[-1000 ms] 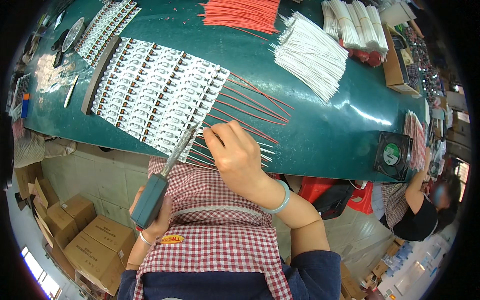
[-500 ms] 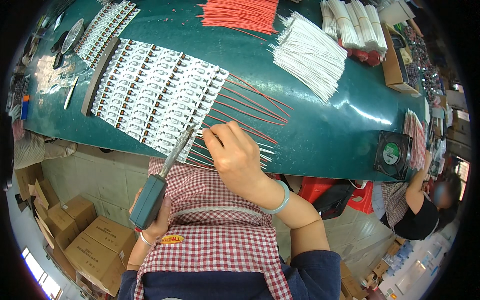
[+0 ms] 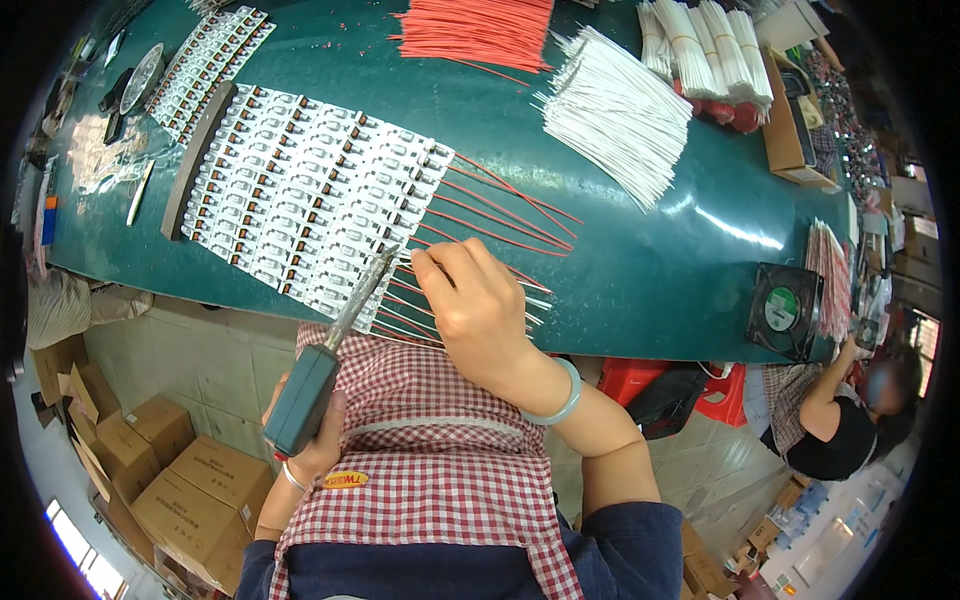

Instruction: The person uses a soldering iron to attach red and white wires to a grid of small electronic components on a green workbench. They repeatedly pick up wires, insert them into the component slots, and apply the soldering iron to secure them.

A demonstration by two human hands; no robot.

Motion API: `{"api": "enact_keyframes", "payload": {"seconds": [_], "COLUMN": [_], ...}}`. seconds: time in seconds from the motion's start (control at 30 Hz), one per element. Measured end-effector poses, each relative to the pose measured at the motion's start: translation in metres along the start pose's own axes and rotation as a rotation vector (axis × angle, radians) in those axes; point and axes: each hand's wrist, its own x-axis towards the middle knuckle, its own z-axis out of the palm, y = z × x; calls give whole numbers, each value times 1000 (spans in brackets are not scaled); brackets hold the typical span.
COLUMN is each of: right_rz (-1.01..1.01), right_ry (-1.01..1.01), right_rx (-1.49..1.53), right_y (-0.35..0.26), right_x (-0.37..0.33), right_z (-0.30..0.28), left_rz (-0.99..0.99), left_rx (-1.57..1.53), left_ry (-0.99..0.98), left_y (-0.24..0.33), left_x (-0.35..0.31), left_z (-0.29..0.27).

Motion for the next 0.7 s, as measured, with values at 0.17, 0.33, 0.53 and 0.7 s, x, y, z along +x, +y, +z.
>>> {"api": "enact_keyframes", "payload": {"seconds": [0.17, 0.33, 0.53, 0.7], "right_rz": [-3, -2, -9, -12], "right_ry": [6, 10, 18, 20], "right_rx": [5, -8, -6, -9], "right_y": [2, 2, 3, 2], "right_x": [0, 1, 1, 1], "right_z": [1, 1, 3, 2], "left_rz": [-10, -11, -30, 1], "left_rx": [1, 0, -16, 17], "left_ry": [-3, 3, 0, -14], "left_y": [1, 0, -1, 1], "left_x": [2, 2, 2, 1], "left_z": [2, 3, 3, 3]}}
